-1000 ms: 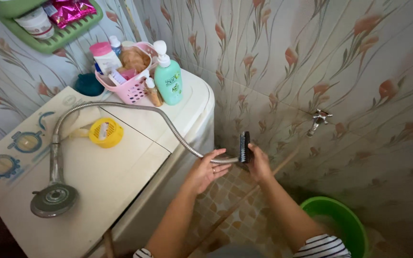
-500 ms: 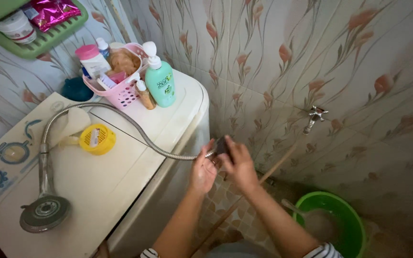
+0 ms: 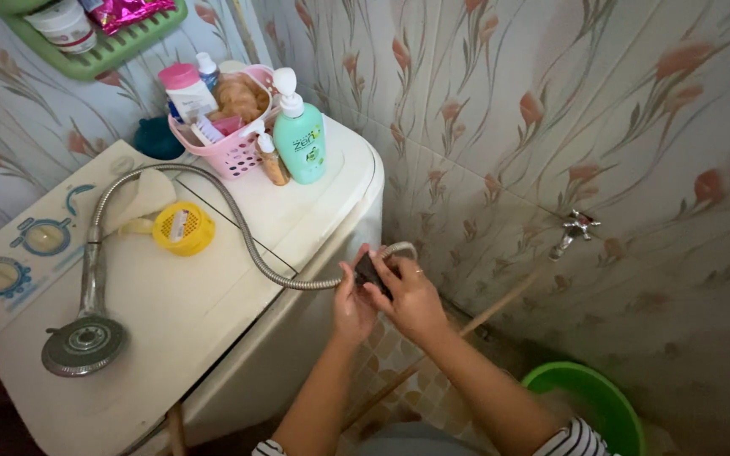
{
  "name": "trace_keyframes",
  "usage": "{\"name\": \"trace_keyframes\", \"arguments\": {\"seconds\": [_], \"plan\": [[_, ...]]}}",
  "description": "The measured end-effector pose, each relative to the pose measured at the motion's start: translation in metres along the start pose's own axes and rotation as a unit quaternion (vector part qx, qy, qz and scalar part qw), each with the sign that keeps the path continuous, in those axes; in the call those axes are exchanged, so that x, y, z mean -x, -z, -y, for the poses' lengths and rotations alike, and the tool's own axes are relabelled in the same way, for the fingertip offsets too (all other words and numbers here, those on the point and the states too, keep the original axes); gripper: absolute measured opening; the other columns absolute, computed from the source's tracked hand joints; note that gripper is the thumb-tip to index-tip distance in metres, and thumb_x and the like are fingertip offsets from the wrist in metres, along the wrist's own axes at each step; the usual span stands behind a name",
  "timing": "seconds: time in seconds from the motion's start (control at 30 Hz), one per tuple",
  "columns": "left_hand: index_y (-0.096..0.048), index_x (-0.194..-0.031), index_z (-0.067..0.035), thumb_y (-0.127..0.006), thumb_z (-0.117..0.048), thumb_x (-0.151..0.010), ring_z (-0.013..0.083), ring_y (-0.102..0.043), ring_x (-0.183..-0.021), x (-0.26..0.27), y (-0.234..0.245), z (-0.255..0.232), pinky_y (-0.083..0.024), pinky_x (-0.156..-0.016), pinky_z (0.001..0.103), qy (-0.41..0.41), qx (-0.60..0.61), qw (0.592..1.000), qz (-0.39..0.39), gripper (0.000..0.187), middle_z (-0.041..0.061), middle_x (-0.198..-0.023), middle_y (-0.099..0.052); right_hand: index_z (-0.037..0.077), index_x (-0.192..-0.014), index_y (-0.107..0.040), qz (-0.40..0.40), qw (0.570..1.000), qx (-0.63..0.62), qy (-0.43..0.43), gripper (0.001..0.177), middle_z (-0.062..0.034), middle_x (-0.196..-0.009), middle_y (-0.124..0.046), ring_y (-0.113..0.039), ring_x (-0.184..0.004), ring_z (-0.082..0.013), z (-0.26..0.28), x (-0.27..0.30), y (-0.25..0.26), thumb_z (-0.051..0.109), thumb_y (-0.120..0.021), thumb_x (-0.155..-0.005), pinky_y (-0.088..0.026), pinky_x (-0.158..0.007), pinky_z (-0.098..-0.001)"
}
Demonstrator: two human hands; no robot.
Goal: Cleaning a handheld bidet or shower hose with a brush.
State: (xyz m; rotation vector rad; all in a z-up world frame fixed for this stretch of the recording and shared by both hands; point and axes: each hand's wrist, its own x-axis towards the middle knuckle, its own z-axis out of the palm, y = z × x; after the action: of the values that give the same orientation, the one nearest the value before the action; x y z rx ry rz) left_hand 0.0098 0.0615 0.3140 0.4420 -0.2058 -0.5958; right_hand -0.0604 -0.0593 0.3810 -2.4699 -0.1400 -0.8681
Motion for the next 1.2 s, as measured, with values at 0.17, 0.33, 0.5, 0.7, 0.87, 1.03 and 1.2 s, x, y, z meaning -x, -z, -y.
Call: {"name": "trace_keyframes", "arguments": {"seconds": [0.17, 0.33, 0.5, 0.7, 0.87, 1.03, 1.2], "plan": [[-0.022, -0.163, -0.005, -0.037, -0.050, -0.108, 0.0284, -0.051, -0.137, -0.003, -0.009, 0.003, -0.041, -0.111, 0.038, -0.025, 0.003, 1.000, -0.003, 0.073, 0.018, -0.152, -0.051, 0.015, -0.143, -0.063, 0.016, 0.987, 0.040, -0.156, 0.053, -0.0188, -0.106, -0.065, -0.066, -0.089, -0.0351, -0.050, -0.012, -0.008, 0.034, -0.072, -0.095, -0.057, -0.071, -0.0435], [-0.020, -0.164, -0.005, -0.036, -0.050, -0.108, 0.0280, -0.053, -0.134, -0.003, -0.009, 0.002, -0.042, -0.115, 0.041, -0.038, -0.022, 0.999, -0.014, 0.074, 0.018, -0.149, -0.052, 0.015, -0.146, -0.062, 0.023, 0.990, 0.061, -0.121, 0.053, -0.0161, -0.098, -0.062, -0.064, -0.081, -0.0330, -0.038, -0.005, -0.006, 0.036, -0.074, -0.098, -0.055, -0.071, -0.0432], [-0.021, -0.165, -0.006, -0.034, -0.055, -0.107, 0.0307, -0.053, -0.133, 0.001, -0.020, -0.004, -0.042, -0.114, 0.047, -0.028, -0.064, 0.997, -0.033, 0.077, 0.018, -0.148, -0.053, 0.008, -0.143, -0.063, -0.004, 1.000, 0.022, 0.016, 0.054, -0.0197, -0.101, -0.064, -0.063, -0.076, -0.0318, 0.001, -0.008, 0.005, 0.030, -0.071, -0.094, -0.055, -0.062, -0.0405], [-0.018, -0.166, -0.013, -0.033, -0.055, -0.107, 0.0286, -0.048, -0.143, 0.002, -0.015, -0.001, -0.036, -0.118, 0.041, -0.034, -0.070, 0.997, -0.021, 0.074, 0.018, -0.157, -0.046, 0.013, -0.141, -0.065, 0.002, 0.987, 0.101, -0.124, 0.051, -0.0183, -0.094, -0.063, -0.064, -0.077, -0.0329, -0.058, -0.019, -0.009, 0.033, -0.075, -0.095, -0.054, -0.060, -0.0413], [-0.017, -0.166, -0.011, -0.034, -0.054, -0.107, 0.0297, -0.047, -0.143, 0.003, -0.015, -0.005, -0.037, -0.120, 0.044, -0.042, -0.058, 0.997, -0.025, 0.074, 0.016, -0.159, -0.044, 0.011, -0.145, -0.060, 0.023, 0.995, 0.060, -0.073, 0.054, -0.0208, -0.101, -0.064, -0.064, -0.078, -0.0331, -0.019, -0.011, -0.001, 0.034, -0.070, -0.098, -0.056, -0.062, -0.0403], [-0.017, -0.167, -0.013, -0.034, -0.055, -0.107, 0.0309, -0.048, -0.137, 0.010, -0.017, -0.014, -0.037, -0.116, 0.046, -0.033, -0.058, 0.998, -0.020, 0.075, 0.017, -0.156, -0.046, 0.012, -0.141, -0.063, -0.027, 0.999, 0.002, 0.027, 0.052, -0.0189, -0.101, -0.064, -0.066, -0.085, -0.0335, -0.010, -0.010, -0.005, 0.034, -0.070, -0.094, -0.057, -0.069, -0.0419], [-0.015, -0.167, -0.016, -0.037, -0.053, -0.106, 0.0290, -0.050, -0.141, 0.014, -0.023, -0.019, -0.037, -0.120, 0.041, -0.038, -0.077, 0.996, -0.018, 0.074, 0.019, -0.154, -0.048, 0.012, -0.140, -0.066, 0.038, 0.985, 0.077, -0.147, 0.049, -0.0205, -0.096, -0.064, -0.064, -0.079, -0.0363, -0.051, -0.025, -0.013, 0.033, -0.072, -0.096, -0.055, -0.064, -0.0450]]}}
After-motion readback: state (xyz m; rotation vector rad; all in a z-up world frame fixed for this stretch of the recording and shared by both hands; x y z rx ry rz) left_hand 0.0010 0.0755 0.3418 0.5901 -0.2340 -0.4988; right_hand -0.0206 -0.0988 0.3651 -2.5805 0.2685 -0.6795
